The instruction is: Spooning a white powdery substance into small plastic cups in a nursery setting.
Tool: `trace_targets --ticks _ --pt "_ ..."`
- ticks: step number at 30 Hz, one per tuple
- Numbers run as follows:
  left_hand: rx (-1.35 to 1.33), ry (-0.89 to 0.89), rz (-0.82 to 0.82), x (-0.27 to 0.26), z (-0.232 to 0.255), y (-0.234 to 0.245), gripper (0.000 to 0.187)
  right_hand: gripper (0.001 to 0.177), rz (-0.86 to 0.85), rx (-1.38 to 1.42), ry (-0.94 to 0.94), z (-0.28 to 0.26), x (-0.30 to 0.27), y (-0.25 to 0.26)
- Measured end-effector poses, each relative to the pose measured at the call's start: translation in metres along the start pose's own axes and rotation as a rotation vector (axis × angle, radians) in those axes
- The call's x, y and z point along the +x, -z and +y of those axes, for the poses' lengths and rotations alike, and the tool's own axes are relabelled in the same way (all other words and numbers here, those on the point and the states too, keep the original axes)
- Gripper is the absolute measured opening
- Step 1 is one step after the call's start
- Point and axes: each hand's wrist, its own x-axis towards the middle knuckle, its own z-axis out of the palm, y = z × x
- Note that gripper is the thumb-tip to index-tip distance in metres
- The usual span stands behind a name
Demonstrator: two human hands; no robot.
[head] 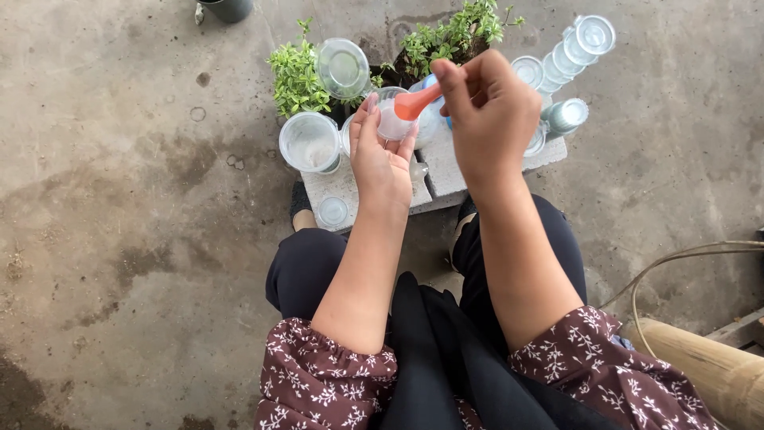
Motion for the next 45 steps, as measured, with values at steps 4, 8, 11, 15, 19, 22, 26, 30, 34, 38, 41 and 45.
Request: trace_targets --ticks 4,8,11,15,19,22,26,30,34,38,41,45 --pt "0.018 -0.001 -0.001 -0.006 0.002 -0.003 0.021 0.043 0.026 -0.268 0.066 0.015 -0.004 -0.012" --pt "0.023 0.003 -0.014 0.000 -0.001 0.000 0.021 0.043 0.110 -0.327 0.163 0.015 -0.004 -0.010" --pt "0.025 0.001 -0.030 0.004 -0.004 0.004 0.021 0.043 0.162 -0.300 0.181 0.014 -0.003 -0.006" --pt "0.010 0.010 -0.037 0.005 -0.005 0.005 0.023 0.042 0.172 -0.203 0.178 0.014 0.001 0.000" --pt "0.030 0.015 -0.011 -0.005 0.003 0.000 0.023 0.040 0.200 -0.132 0.189 0.010 0.005 0.005" --pt "0.041 0.024 0.009 -0.009 0.006 -0.003 0.026 0.028 0.229 0.110 0.281 0.006 0.009 0.003" --pt "0.032 0.013 0.011 -0.005 0.004 -0.001 0.027 0.025 0.105 0.223 0.076 0.017 0.009 -0.001" --pt "-0.008 0.011 0.001 0.000 0.001 0.001 0.028 0.028 0.086 0.448 -0.039 0.024 0.010 0.005" --pt "-0.022 0.013 -0.026 0.002 -0.004 0.002 0.027 0.029 0.023 0.317 -0.007 0.014 0.003 0.004" --pt "0.002 0.007 -0.027 0.000 -0.004 0.001 0.022 0.034 -0.013 0.001 0.068 0.007 -0.003 -0.005" --pt "0.019 0.013 -0.011 -0.004 -0.002 -0.003 0.023 0.037 0.002 -0.198 0.105 0.013 -0.005 -0.012" --pt "0.017 0.017 0.003 -0.007 0.000 -0.005 0.025 0.042 0.048 -0.304 0.132 0.016 -0.006 -0.016"
